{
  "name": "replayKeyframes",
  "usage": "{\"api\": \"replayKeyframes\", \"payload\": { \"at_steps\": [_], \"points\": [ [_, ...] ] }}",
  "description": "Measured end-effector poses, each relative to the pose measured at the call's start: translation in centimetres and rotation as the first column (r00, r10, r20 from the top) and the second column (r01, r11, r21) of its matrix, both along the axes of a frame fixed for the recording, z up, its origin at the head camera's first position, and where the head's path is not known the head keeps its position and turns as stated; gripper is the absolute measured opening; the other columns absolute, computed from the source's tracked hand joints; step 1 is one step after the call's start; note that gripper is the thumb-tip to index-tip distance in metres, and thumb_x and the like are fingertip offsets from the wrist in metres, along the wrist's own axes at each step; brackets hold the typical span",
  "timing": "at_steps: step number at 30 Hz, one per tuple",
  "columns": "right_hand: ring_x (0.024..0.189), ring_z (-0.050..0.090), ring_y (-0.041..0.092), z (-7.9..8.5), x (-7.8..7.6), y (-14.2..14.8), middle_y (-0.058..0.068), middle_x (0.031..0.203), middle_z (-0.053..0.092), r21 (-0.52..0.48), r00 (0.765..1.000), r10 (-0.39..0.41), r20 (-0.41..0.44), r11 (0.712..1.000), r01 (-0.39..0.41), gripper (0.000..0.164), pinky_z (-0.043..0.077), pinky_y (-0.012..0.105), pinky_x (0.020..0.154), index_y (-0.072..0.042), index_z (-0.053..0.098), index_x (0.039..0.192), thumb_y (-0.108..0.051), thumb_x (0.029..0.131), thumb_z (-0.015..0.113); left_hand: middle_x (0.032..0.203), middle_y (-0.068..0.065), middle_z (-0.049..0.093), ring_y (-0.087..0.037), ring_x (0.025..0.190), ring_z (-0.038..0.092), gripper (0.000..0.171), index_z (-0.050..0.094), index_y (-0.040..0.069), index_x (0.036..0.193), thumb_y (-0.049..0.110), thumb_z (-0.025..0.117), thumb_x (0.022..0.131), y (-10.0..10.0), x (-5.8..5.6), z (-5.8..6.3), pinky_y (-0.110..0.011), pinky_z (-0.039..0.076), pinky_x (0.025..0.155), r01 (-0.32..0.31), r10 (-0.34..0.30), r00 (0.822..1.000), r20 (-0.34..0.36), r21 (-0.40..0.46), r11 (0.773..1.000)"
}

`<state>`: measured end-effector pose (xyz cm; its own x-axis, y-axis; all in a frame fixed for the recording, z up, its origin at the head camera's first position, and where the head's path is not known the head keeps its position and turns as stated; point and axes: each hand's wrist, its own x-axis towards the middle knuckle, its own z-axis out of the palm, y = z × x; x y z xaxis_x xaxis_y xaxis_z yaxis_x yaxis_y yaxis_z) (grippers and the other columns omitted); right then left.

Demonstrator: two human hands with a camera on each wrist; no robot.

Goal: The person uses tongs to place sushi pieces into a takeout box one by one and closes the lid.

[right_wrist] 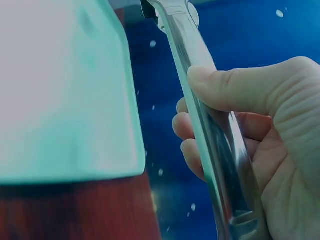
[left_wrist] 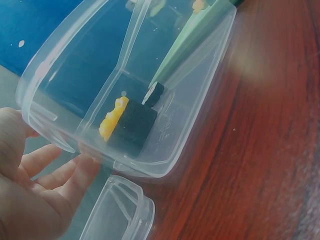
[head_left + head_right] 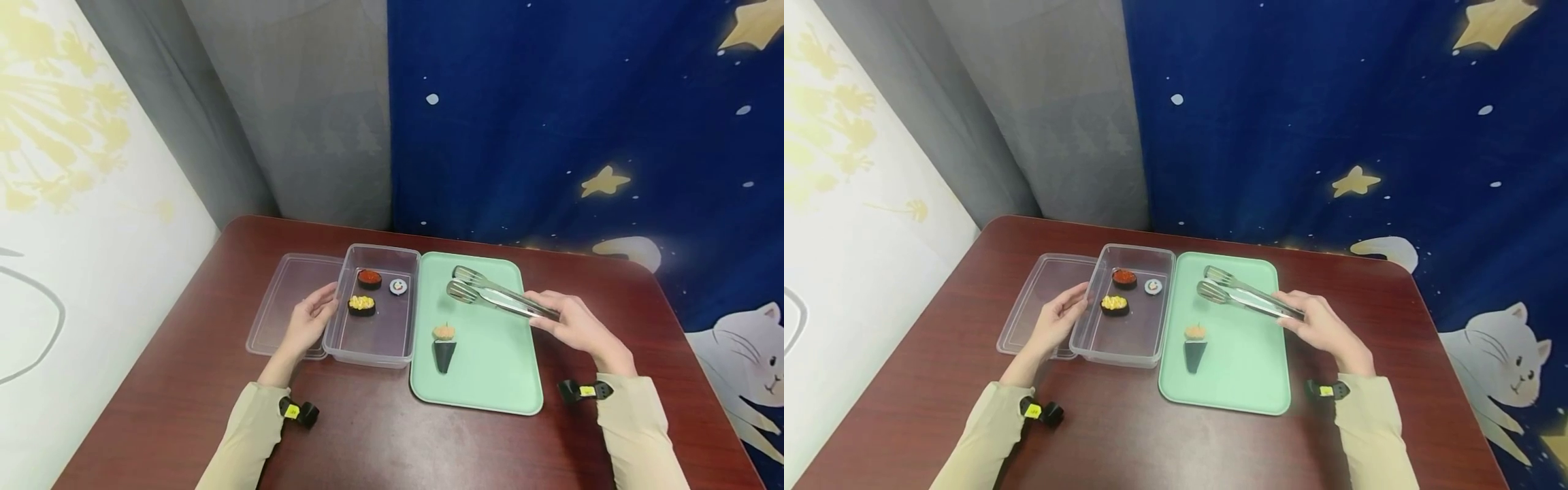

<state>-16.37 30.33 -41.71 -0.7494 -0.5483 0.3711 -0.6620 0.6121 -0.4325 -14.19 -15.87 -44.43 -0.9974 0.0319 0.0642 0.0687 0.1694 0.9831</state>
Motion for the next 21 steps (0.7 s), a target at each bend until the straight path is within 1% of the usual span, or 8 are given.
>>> {"api": "replayKeyframes", "payload": {
  "at_steps": [5,8,11,14,15,17,21],
  "points": [
    [0.07,0.053,0.014,0.9,-1.0,-1.8,0.01,0.093,0.065,-0.011,0.998,0.057,0.005,0.998,-0.057,0.045,0.042,0.022,0.059,0.006,0.062,0.114,0.005,0.071,0.075,0.125,-0.037,0.049,-0.047,0.114,0.05,0.04,0.043,-0.015,0.13,-0.005,0.052,0.092,0.0,-0.2,-0.2,-0.008,0.046,0.082,0.001,-0.001,1.0,0.0,0.005,1.0],
    [0.076,0.058,0.018,1.2,-1.7,-3.0,0.014,0.099,0.066,0.001,0.996,0.084,0.004,0.996,-0.084,0.045,0.045,0.024,0.061,0.006,0.062,0.115,0.005,0.072,0.075,0.124,-0.037,0.049,-0.048,0.113,0.05,0.04,0.043,-0.015,0.13,-0.005,0.051,0.092,-0.1,-0.3,-0.3,-0.009,0.046,0.081,0.003,-0.003,1.0,0.001,0.011,1.0],
    [0.085,0.061,0.023,1.5,-2.3,-4.2,0.017,0.106,0.066,0.015,0.993,0.117,0.018,0.993,-0.117,0.045,0.048,0.029,0.066,0.008,0.06,0.116,0.003,0.074,0.074,0.124,-0.038,0.048,-0.049,0.113,0.05,0.04,0.042,-0.015,0.131,-0.006,0.051,0.092,-0.1,-0.3,-0.3,-0.009,0.047,0.081,0.004,-0.004,1.0,0.003,0.014,1.0],
    [0.084,0.06,0.024,1.8,-2.8,-5.4,0.018,0.107,0.065,0.02,0.987,0.151,0.051,0.988,-0.152,0.044,0.05,0.033,0.065,0.009,0.059,0.118,0.002,0.077,0.072,0.125,-0.038,0.048,-0.049,0.113,0.05,0.04,0.042,-0.016,0.131,-0.006,0.05,0.092,0.0,-0.2,-0.2,-0.009,0.047,0.082,0.006,-0.006,1.0,0.003,0.018,1.0],
    [0.087,0.06,0.025,1.9,-2.9,-5.8,0.018,0.108,0.065,0.026,0.986,0.158,0.059,0.987,-0.159,0.044,0.051,0.035,0.067,0.009,0.059,0.119,0.001,0.078,0.072,0.125,-0.038,0.048,-0.049,0.113,0.05,0.04,0.042,-0.016,0.13,-0.006,0.05,0.092,0.0,-0.1,-0.1,-0.009,0.046,0.082,0.006,-0.007,1.0,0.003,0.015,1.0],
    [0.089,0.06,0.025,2.1,-3.1,-6.5,0.018,0.11,0.064,0.036,0.983,0.167,0.076,0.985,-0.17,0.044,0.051,0.036,0.068,0.008,0.059,0.12,0.0,0.079,0.071,0.125,-0.037,0.048,-0.048,0.114,0.05,0.04,0.043,-0.015,0.13,-0.005,0.051,0.092,0.0,-0.1,0.0,-0.009,0.046,0.083,0.006,-0.006,1.0,0.004,0.013,1.0],
    [0.081,0.058,0.019,2.4,-3.6,-7.8,0.017,0.11,0.063,0.067,0.977,0.175,0.125,0.981,-0.184,0.044,0.049,0.032,0.064,0.007,0.058,0.122,-0.003,0.081,0.071,0.125,-0.036,0.049,-0.046,0.114,0.051,0.04,0.044,-0.015,0.13,-0.004,0.052,0.092,-0.1,-0.2,-0.3,-0.01,0.045,0.085,0.009,-0.009,1.0,-0.006,0.002,1.0]
  ]
}}
